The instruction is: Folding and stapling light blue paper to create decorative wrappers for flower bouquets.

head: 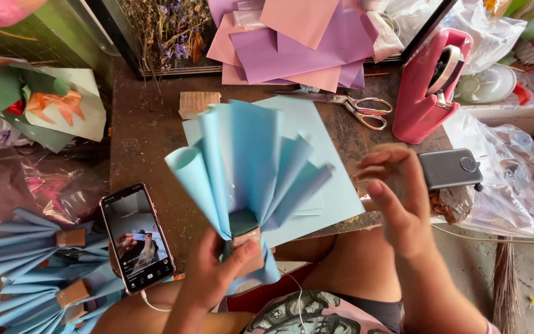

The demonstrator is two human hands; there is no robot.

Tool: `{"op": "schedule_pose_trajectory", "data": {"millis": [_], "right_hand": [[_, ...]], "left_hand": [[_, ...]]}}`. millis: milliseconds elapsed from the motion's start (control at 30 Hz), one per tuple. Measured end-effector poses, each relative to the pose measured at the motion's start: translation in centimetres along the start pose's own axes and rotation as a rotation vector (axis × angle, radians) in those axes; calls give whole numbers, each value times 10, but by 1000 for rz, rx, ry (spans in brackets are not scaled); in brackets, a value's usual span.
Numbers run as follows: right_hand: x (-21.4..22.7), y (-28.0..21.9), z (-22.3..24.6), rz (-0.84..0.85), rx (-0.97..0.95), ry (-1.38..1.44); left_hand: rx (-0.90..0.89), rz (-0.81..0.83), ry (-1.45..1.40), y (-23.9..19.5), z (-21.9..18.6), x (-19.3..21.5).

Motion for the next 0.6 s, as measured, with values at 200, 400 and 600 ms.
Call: {"op": "schedule_pose_trajectory", "data": {"millis": [200,400,600], "right_hand": [[-65,-52,-47,71,-547,448],[-44,-29,-49,-138,-471,196],[-30,-23,-38,156,-166,306]], "left_hand": [[-282,-57,90,-7,0,-51],[-218,67,70,-13,-1,-58],[-207,-75,-579,15,26,-65]]}}
Point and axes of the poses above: each hand's wrist, its own y-axis towards the middle knuckle, its own x-axis out of the back of the hand, z = x × y, the point moved 1 cm from there along y, towards the middle knuckle, and after that the axes turned 1 degree about y, right-handed, at the moved point
